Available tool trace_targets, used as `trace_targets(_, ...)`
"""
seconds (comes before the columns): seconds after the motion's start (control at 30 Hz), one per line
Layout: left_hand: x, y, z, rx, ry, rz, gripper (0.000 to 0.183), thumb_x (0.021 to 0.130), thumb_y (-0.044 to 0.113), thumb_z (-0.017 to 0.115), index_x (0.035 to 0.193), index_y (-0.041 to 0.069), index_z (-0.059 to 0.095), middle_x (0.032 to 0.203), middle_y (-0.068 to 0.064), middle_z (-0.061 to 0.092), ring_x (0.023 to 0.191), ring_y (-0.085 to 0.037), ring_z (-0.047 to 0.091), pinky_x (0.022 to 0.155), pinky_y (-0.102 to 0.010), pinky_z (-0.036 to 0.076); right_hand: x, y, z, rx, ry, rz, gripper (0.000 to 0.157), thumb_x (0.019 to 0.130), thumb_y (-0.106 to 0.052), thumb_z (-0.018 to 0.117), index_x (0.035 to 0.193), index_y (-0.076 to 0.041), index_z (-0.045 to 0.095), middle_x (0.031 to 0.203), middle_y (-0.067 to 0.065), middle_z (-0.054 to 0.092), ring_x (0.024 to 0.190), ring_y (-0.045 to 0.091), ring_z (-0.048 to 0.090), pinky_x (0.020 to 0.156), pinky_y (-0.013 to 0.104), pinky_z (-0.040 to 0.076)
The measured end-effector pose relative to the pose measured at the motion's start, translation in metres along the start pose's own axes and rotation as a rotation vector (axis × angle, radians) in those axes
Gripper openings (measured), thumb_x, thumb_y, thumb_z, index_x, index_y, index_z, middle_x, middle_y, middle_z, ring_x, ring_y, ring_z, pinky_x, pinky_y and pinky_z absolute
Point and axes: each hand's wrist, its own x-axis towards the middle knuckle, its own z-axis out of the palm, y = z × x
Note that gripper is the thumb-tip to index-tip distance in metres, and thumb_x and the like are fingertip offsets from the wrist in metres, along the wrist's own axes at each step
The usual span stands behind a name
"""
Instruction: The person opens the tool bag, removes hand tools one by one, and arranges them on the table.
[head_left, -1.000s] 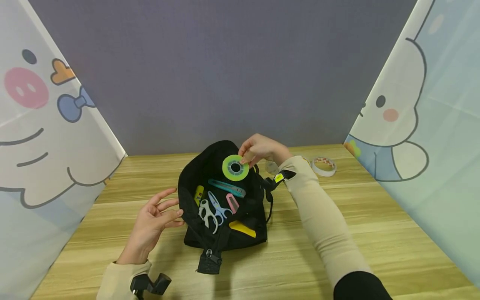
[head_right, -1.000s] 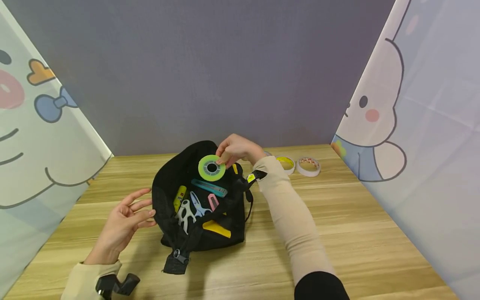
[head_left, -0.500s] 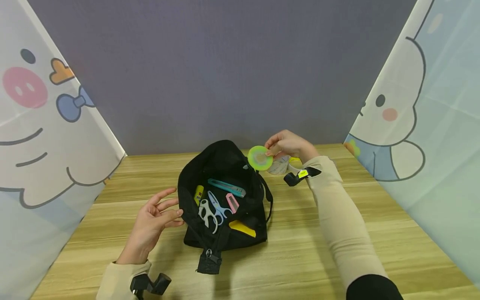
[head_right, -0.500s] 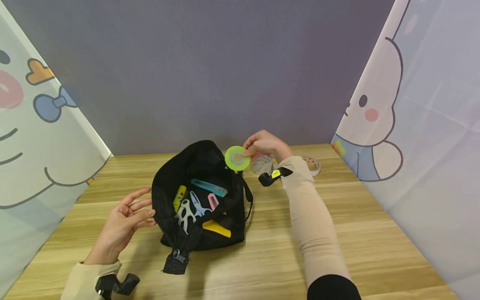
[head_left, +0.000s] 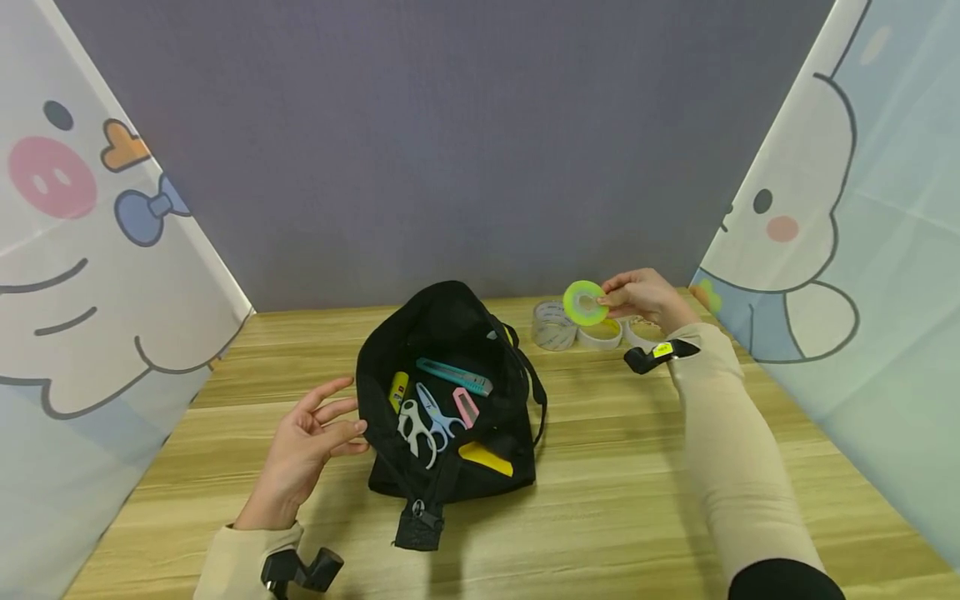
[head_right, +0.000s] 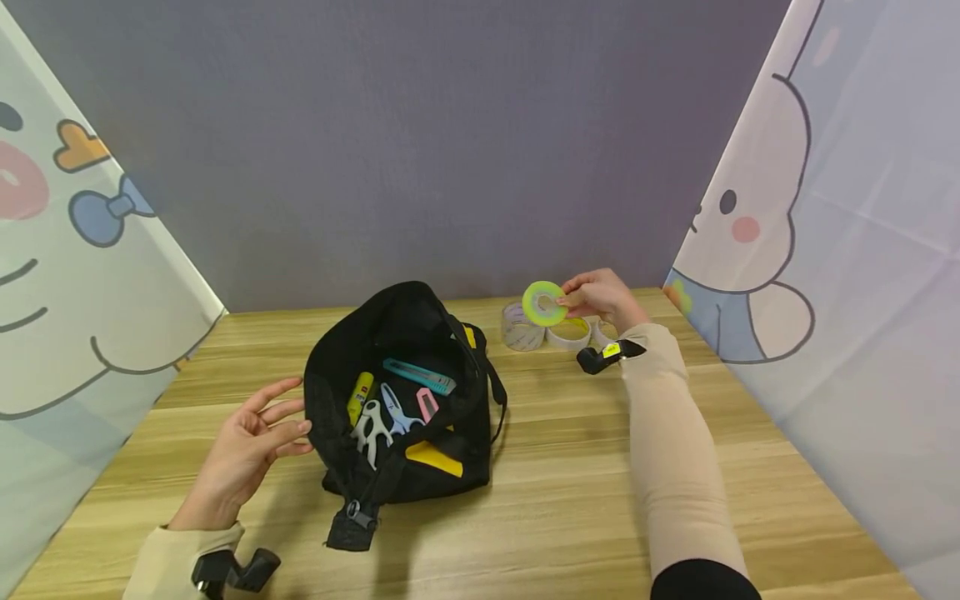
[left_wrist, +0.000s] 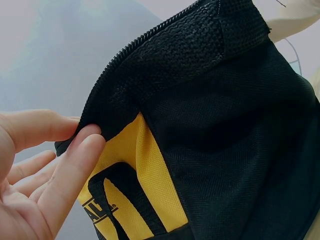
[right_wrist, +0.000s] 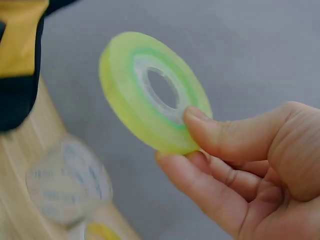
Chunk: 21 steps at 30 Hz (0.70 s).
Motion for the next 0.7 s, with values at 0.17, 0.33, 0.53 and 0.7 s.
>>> trace_targets(0.17,0.001,0.000,0.001,0.014,0.015,-0.016,0.054,0.088,-0.017,0.061,0.132,0.014,0.053,0.107,0.000,0.072,0.077,-0.015,0.072,0.063,-0.033,0.062,-0.007,0.023,-0.023,0.081,0.079,0.010,0.019,0.095,0.007,0.061,0.111,0.012,0.054,0.079,0.001,0.064,0.065,0.009,0.068,0.067,0.022,0.060)
trace_targets(0.33,0.001,0.000,0.001,0.018,0.013,-0.023,0.054,0.088,-0.017,0.061,0.135,0.010,0.051,0.107,0.001,0.072,0.078,-0.015,0.072,0.063,-0.033,0.062,-0.015,0.044,-0.042,0.187,0.148,0.016,0.009,0.094,0.009,0.060,0.092,0.001,0.064,0.078,0.002,0.062,0.065,0.011,0.070,0.066,0.023,0.060)
trace_targets(0.53,0.002,0.000,0.002,0.010,0.002,-0.023,0.056,0.089,-0.016,0.061,0.139,0.003,0.047,0.107,0.001,0.072,0.078,-0.015,0.072,0.063,-0.033,0.062,-0.023,0.066,-0.062,0.276,0.226,-0.006,0.016,0.093,0.012,0.059,0.085,-0.002,0.062,0.099,0.012,0.060,0.063,0.008,0.067,0.063,0.021,0.059)
trace_targets(0.7,0.002,0.000,0.002,-0.002,-0.004,-0.022,0.055,0.088,-0.017,0.061,0.137,0.007,0.050,0.107,0.000,0.072,0.077,-0.015,0.072,0.063,-0.033,0.062,-0.033,0.082,-0.073,0.527,0.356,0.047,0.028,0.093,0.015,0.056,0.077,-0.006,0.064,0.146,0.016,0.046,0.062,0.009,0.068,0.066,0.021,0.059)
